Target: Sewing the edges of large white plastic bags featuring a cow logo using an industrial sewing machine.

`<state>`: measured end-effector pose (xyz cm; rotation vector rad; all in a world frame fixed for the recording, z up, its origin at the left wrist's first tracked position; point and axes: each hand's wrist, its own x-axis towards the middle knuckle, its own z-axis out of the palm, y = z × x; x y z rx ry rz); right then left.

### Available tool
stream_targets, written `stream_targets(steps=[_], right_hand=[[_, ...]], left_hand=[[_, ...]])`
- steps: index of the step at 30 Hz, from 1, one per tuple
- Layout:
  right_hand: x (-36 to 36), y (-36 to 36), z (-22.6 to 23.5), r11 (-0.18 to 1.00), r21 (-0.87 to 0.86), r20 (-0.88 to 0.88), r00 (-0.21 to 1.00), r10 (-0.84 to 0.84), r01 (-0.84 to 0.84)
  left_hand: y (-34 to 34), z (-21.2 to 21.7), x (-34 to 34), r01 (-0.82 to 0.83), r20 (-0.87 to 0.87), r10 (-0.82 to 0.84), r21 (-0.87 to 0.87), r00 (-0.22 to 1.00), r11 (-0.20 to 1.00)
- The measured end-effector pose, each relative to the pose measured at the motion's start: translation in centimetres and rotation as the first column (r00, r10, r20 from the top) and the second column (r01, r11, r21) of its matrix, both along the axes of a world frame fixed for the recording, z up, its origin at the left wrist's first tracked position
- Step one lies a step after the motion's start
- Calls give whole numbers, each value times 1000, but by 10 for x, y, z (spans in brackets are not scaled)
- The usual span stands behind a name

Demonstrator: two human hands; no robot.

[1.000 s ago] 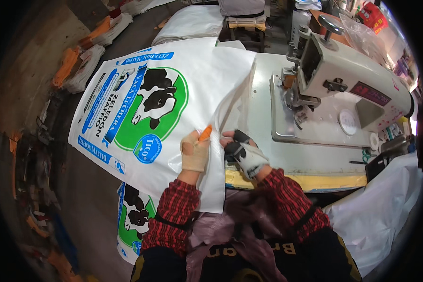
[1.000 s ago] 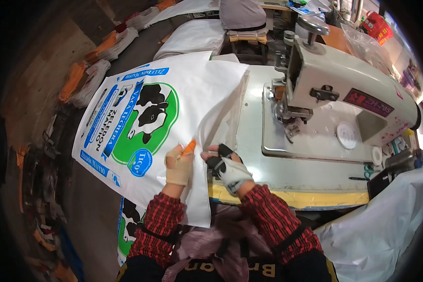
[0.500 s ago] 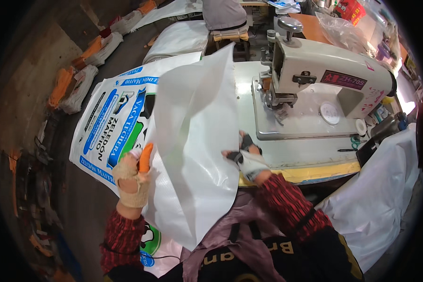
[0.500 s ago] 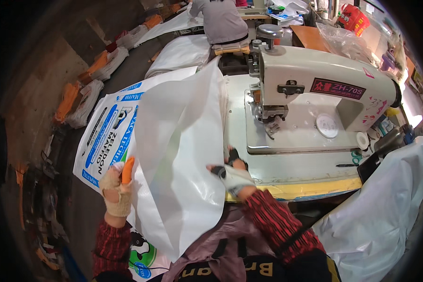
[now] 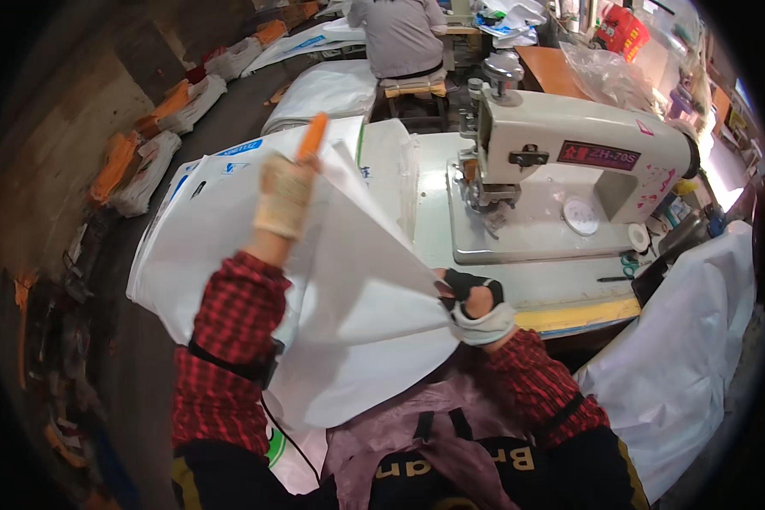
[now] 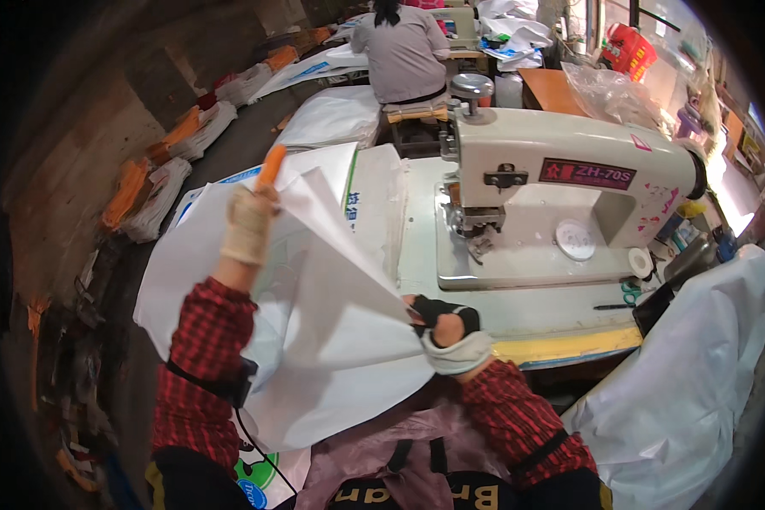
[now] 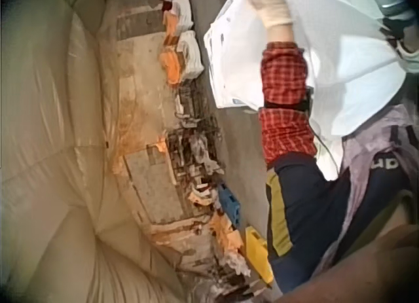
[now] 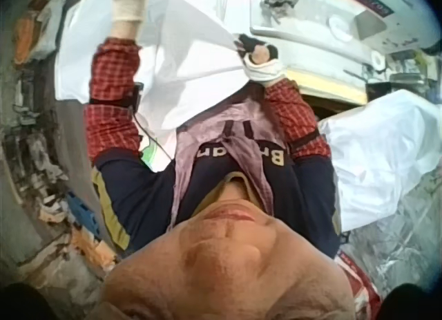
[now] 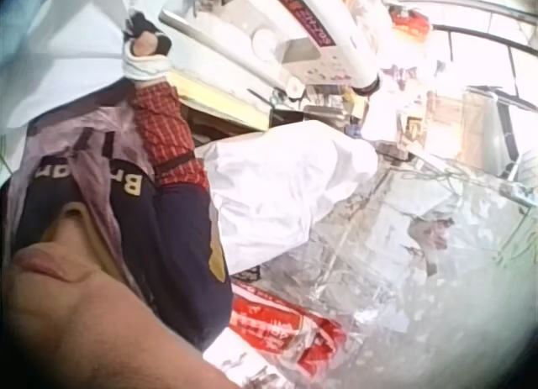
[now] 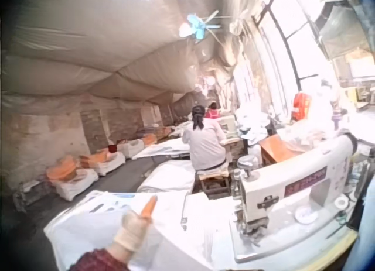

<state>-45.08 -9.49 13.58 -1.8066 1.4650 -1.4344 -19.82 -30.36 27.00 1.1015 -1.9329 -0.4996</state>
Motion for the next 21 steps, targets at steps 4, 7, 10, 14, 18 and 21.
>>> stream_targets(steps=[4,7,10,14,18,21], right_hand=[[-46,29,-14,982,-33,-213,959,-187,185],[-33,26,-38,998,37,373,926,-59,48],[14,61,-37,980,139,608,793,32,-146],[9,95,-42,672,738,26,998,62,-61],[-26,133,-99,906,396,510,856,-79,-153],[-41,141,-107,941,337,412,900,-141,-7]], left_hand=[[27,65,-79,-374,31,429,549,903,748],[46,73,-106,67,-822,99,164,561,984],[48,60,-124,545,-551,-498,-91,670,834],[-25,-70,-150,277,541,21,-462,840,843],[-69,-222,-132,249,672,-68,-177,738,952],[17,-186,-216,218,210,-299,337,931,916]])
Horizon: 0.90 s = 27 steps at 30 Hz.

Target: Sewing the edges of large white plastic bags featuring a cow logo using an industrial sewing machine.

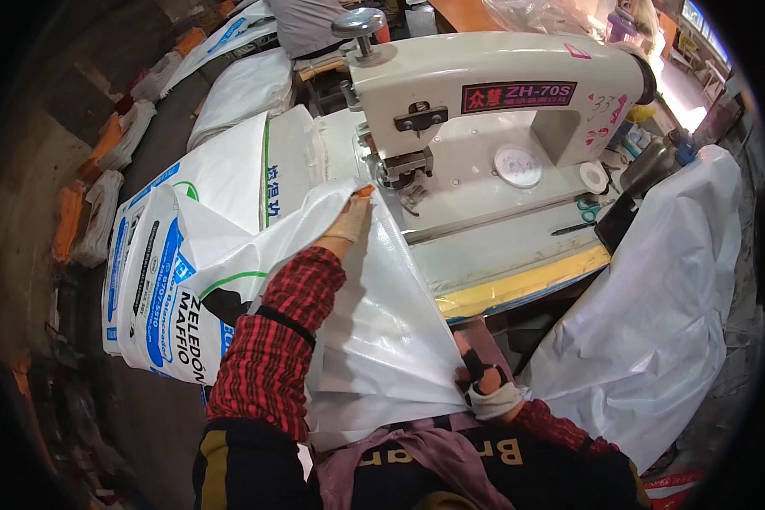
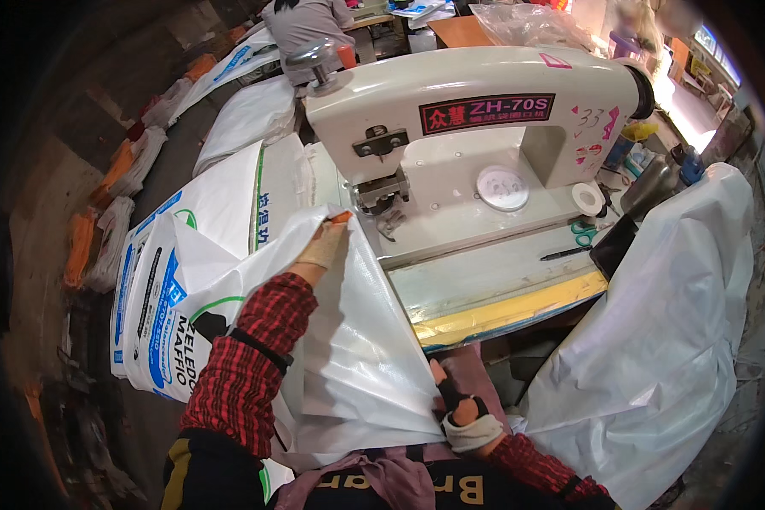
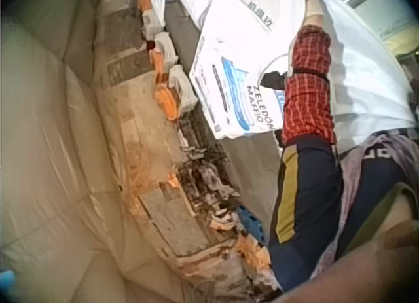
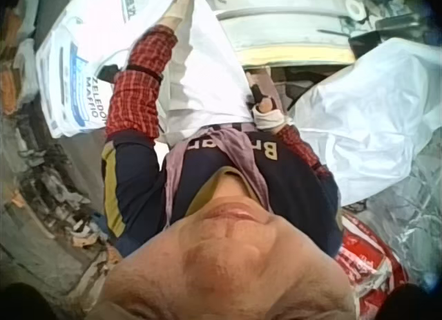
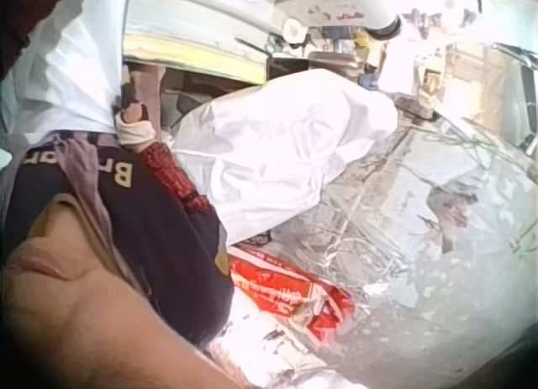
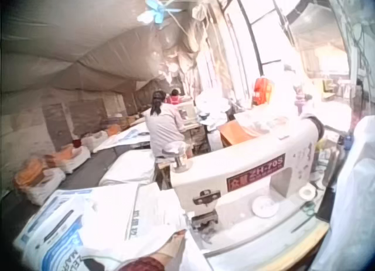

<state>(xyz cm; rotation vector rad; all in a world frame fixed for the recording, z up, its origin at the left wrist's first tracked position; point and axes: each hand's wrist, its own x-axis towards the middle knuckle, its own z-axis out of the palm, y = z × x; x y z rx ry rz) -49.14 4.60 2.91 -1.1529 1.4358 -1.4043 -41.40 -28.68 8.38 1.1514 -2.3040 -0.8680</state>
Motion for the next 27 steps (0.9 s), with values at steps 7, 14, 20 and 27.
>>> stream_targets(steps=[7,14,20,27], right_hand=[[-14,-26,33,998,-44,-395,918,21,-42],[-21,-135,88,837,529,-531,717,452,-137],[-23,-148,66,846,507,-543,702,461,-164],[6,-80,62,857,477,-646,585,491,-194]], left_hand=[[-50,-7,-13,211,475,110,-571,873,793],[7,120,13,271,740,-666,626,89,732],[134,142,84,357,150,-957,904,246,234],[201,158,122,555,498,-866,712,32,430]])
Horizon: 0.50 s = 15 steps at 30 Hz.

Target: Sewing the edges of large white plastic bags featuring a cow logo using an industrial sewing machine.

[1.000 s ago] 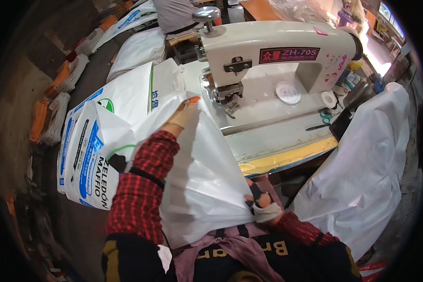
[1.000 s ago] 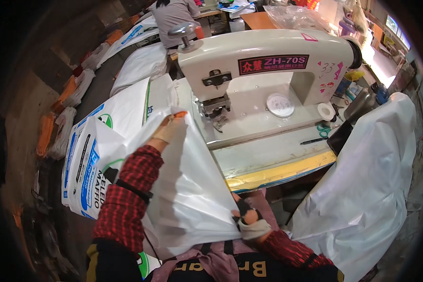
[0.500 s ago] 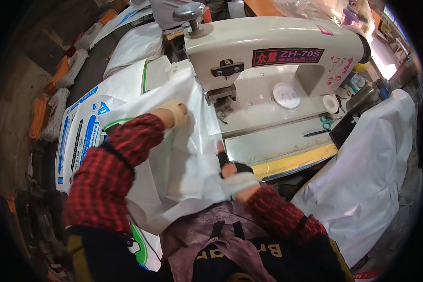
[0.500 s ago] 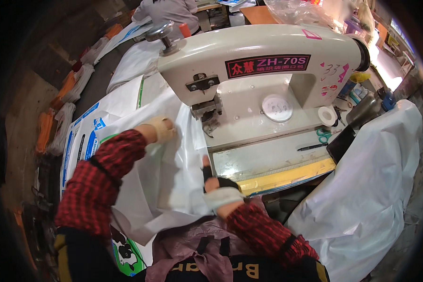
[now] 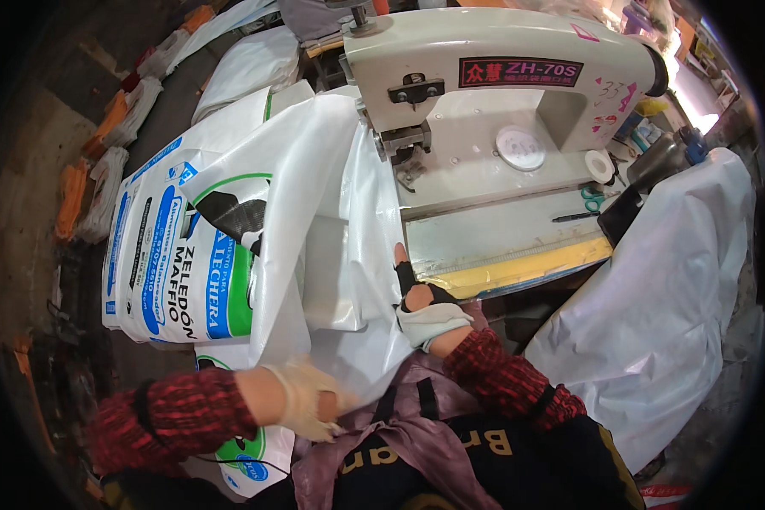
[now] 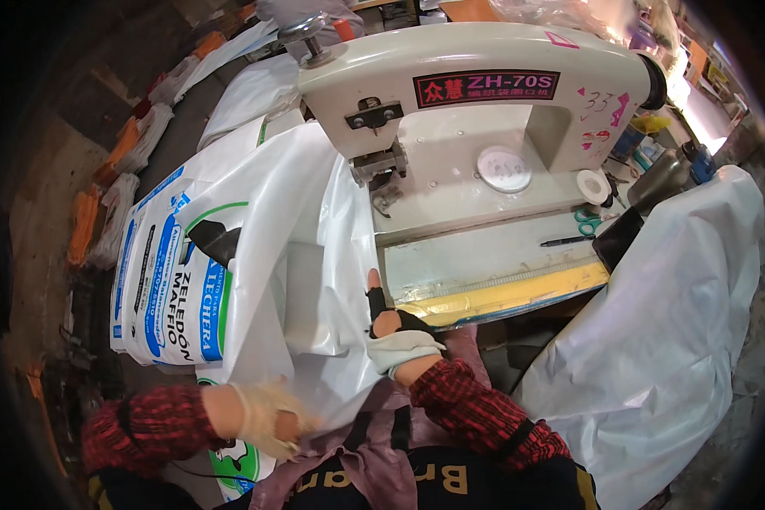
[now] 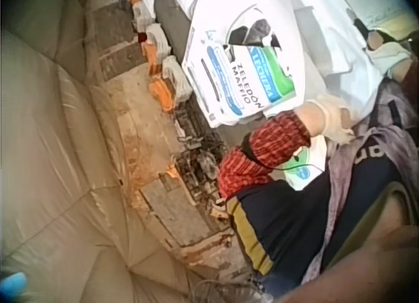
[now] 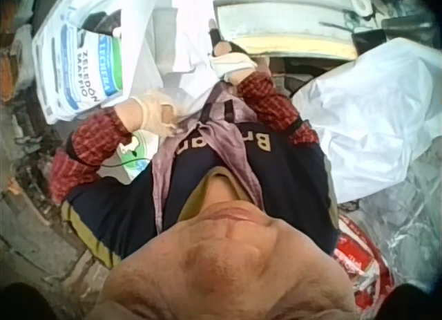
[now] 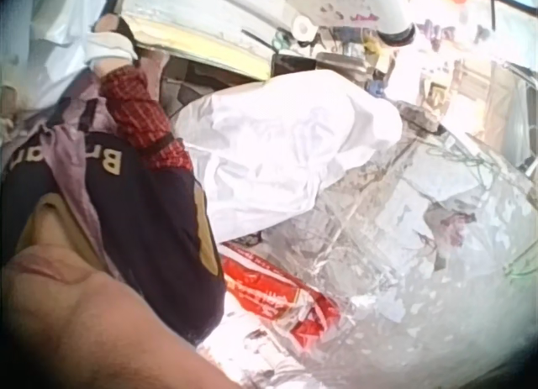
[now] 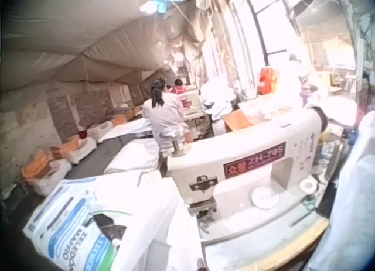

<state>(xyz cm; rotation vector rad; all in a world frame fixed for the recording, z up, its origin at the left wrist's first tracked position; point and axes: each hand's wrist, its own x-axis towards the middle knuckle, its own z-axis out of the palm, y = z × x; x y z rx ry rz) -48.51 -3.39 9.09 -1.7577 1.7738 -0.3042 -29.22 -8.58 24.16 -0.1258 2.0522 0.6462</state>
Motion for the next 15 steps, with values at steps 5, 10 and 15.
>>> stream_targets(steps=[5,10,15], right_hand=[[-15,-33,18,993,1,51,991,-120,120],[-38,-101,32,932,22,202,911,-359,363],[-20,-80,9,989,-27,157,978,-138,144]], left_hand=[[-48,72,8,119,205,16,-626,979,770],[-10,68,-25,-111,-470,-2,-212,883,971],[45,-30,-95,20,-231,-28,-39,972,999]])
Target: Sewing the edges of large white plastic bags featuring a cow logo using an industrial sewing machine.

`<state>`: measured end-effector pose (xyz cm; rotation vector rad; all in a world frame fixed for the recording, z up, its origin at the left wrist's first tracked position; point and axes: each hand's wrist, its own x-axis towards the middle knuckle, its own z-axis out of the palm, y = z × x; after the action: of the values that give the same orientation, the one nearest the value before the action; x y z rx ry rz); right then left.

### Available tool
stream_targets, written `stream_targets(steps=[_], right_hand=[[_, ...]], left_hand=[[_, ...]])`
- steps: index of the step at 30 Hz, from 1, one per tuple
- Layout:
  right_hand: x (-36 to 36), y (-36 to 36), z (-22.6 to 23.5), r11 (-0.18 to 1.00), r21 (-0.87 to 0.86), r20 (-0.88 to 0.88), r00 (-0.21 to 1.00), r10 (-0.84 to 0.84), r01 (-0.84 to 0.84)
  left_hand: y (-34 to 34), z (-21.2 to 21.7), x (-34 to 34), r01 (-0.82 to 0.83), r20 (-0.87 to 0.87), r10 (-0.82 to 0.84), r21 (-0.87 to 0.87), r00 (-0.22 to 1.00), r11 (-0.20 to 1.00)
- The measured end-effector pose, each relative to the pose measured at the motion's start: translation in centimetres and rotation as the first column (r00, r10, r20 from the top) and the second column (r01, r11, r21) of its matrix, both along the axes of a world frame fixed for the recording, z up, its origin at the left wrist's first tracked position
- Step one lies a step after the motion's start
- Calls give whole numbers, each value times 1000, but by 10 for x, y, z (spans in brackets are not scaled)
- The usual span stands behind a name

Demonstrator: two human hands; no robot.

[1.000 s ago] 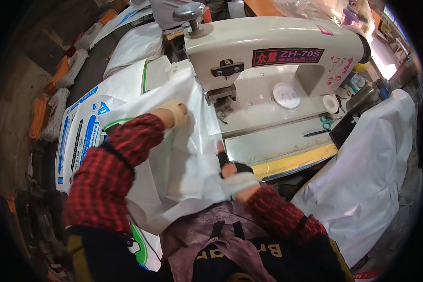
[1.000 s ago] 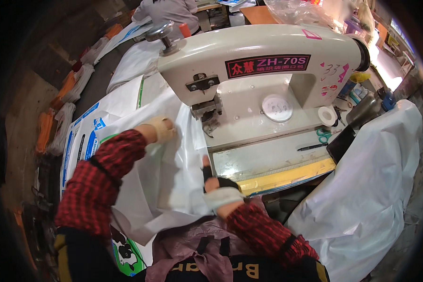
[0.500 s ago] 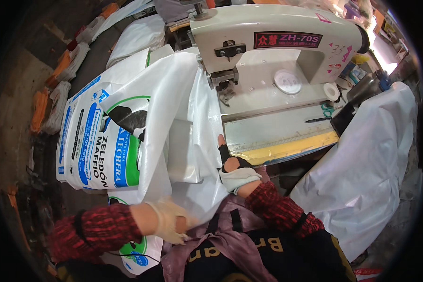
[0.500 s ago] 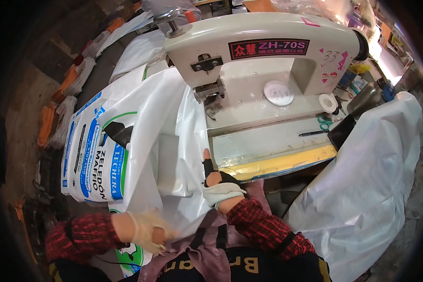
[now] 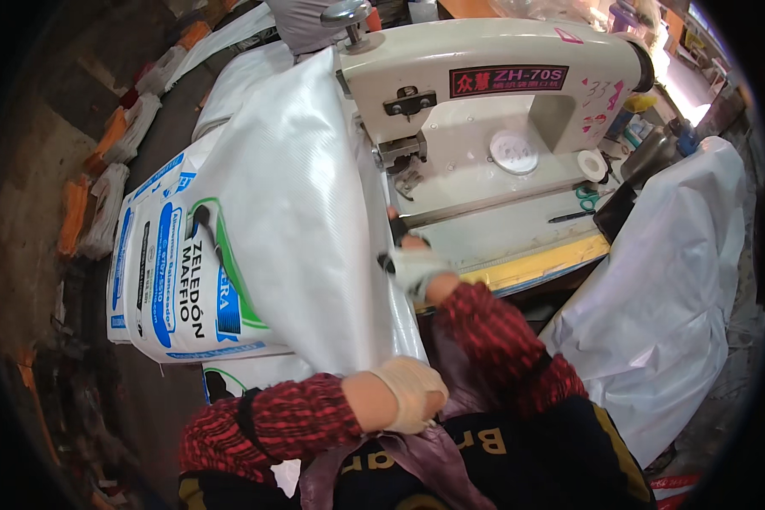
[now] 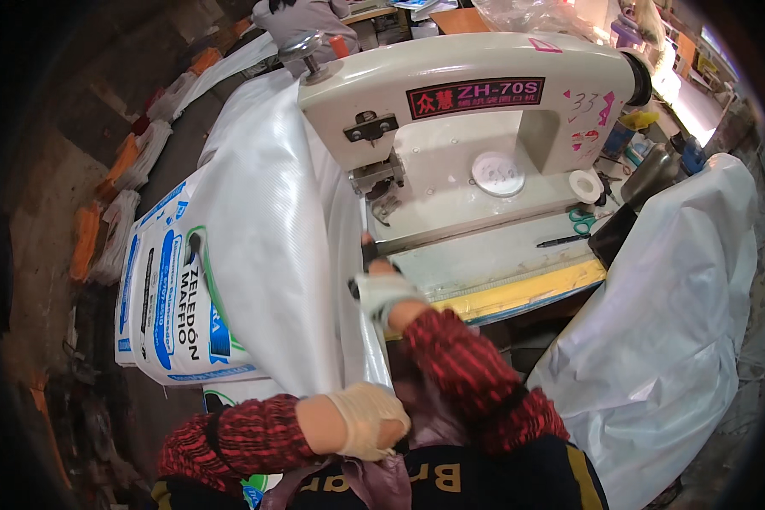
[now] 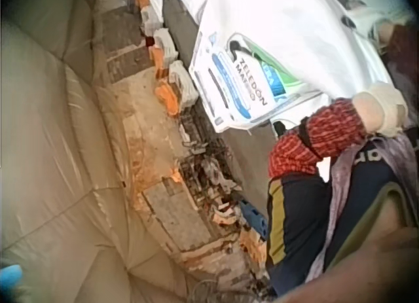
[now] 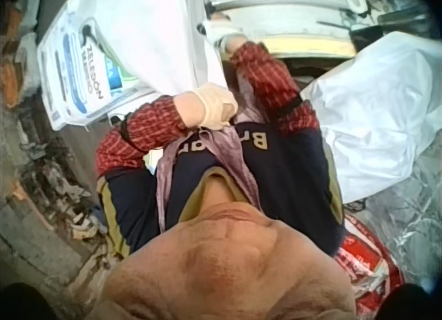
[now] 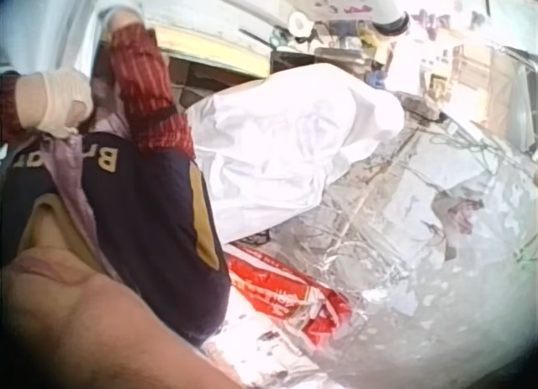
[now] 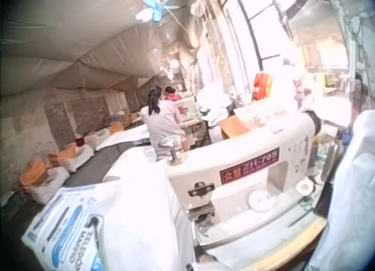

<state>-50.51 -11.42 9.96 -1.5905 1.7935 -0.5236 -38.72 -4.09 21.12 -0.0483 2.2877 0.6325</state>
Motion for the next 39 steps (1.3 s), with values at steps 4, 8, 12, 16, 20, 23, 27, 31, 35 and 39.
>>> stream_targets(steps=[4,8,12,16,20,23,27,31,35,39], right_hand=[[31,72,-10,998,-59,-52,998,25,-28],[24,72,14,998,56,-97,995,3,2],[-3,24,4,991,102,-51,995,-83,88],[2,-3,3,990,137,-62,997,-34,42],[11,16,-8,997,19,167,983,-79,77],[37,51,-79,894,-261,613,778,-138,365],[19,75,7,976,177,55,989,-139,128],[16,73,16,990,132,-60,998,-32,39],[12,44,13,993,86,-68,995,-72,78],[-1,3,32,947,253,149,959,-241,199]], left_hand=[[-3,19,-5,71,135,-79,64,988,995],[-18,40,14,120,301,-153,125,941,985],[-30,14,19,0,192,-33,171,981,985],[-26,-21,22,-88,-71,126,392,990,916],[-36,-5,21,-27,-172,98,375,980,927],[-56,25,-6,-244,-403,201,-56,893,968],[-101,25,-4,-229,237,374,-475,896,850],[-98,31,24,-54,360,238,-453,902,890],[-102,70,13,-45,261,147,-359,954,932],[-64,53,8,100,-4,-107,-308,994,946]])
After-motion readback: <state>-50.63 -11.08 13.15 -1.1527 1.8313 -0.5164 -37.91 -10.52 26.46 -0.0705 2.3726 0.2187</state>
